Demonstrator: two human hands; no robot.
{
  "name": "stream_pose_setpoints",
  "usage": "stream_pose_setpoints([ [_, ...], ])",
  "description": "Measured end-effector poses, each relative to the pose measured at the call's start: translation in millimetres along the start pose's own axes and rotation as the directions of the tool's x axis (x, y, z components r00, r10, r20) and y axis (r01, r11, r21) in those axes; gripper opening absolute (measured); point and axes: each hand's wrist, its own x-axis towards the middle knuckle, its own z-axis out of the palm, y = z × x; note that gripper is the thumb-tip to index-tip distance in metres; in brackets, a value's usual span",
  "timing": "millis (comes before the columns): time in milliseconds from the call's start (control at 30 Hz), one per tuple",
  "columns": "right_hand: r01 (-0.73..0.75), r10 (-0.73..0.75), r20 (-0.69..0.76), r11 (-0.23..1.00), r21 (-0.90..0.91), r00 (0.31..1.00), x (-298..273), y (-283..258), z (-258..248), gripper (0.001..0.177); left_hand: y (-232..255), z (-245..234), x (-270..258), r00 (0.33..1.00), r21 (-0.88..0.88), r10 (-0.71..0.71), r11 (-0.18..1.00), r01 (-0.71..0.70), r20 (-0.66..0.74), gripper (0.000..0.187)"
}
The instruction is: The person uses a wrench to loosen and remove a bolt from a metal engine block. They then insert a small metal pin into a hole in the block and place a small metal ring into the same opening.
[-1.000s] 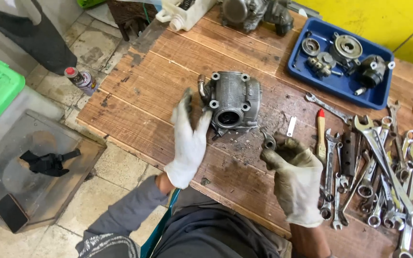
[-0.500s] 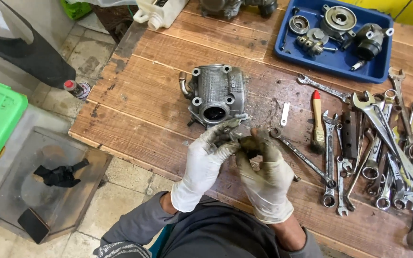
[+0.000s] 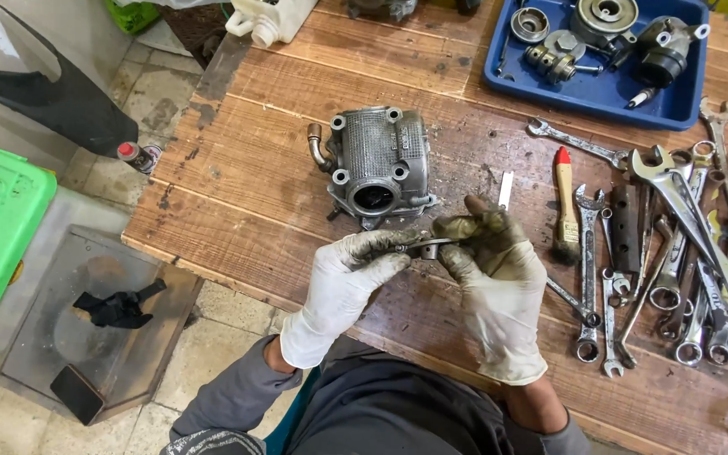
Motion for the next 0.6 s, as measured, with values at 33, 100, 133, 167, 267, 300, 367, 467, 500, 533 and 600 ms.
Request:
stream_pose_setpoints([
  [33, -0.036, 0.036, 0.008, 0.997, 0.072, 0.999, 1, -2, 0, 0.061, 0, 0, -1, 1.0, 0.014, 0.008, 1.0, -0.008, -0.012, 0.023],
  [100, -0.073, 0.07, 0.021, 0.987, 0.143, 0.997, 1, -5, 1, 0.062, 2, 2, -2, 1.0, 0.028, 0.017, 0.999, -0.016, -0.025, 0.023],
  [133, -0.094, 0.095, 0.0, 0.985, 0.145, 0.996, 1, -7, 2, 0.061, 3, 3, -2, 0.999, 0.025, 0.023, 0.999, -0.022, -0.028, 0.023],
  [167, -0.116, 0.12, -0.021, 0.982, 0.147, 0.993, 0, -9, 4, 0.059, 5, 4, -3, 0.999, 0.023, 0.027, 0.999, -0.026, -0.031, 0.023],
  [267, -0.114, 0.124, -0.054, 0.979, 0.171, 0.991, 2, -8, 8, 0.059, 0, 5, -3, 0.998, 0.04, 0.036, 0.999, -0.034, -0.041, 0.022],
  [300, -0.116, 0.126, -0.054, 0.979, 0.17, 0.991, 2, -10, 8, 0.059, -1, 4, -3, 0.999, 0.04, 0.034, 0.999, -0.032, -0.042, 0.022],
  [367, -0.109, 0.124, -0.073, 0.975, 0.192, 0.99, 1, -13, 10, 0.06, -2, 2, -4, 1.0, 0.017, 0.02, 1.0, -0.02, -0.024, 0.024],
  [467, -0.096, 0.108, -0.062, 0.981, 0.17, 0.992, 4, -4, 4, 0.059, -2, 3, -4, 1.0, -0.026, 0.001, 1.0, -0.002, -0.022, 0.025],
  [500, -0.096, 0.108, -0.064, 0.981, 0.169, 0.992, 4, -4, 4, 0.059, 0, 4, -4, 1.0, -0.027, 0.0, 1.0, 0.0, -0.02, 0.025],
  [533, -0.09, 0.103, -0.065, 0.98, 0.179, 0.993, 4, -4, 5, 0.059, 1, 5, -4, 1.0, -0.011, 0.002, 1.0, -0.003, -0.018, 0.025],
  [600, -0.086, 0.1, -0.063, 0.978, 0.189, 0.993, 5, -5, 5, 0.059, 2, 5, -4, 1.0, 0.005, 0.006, 1.0, -0.005, -0.02, 0.025],
])
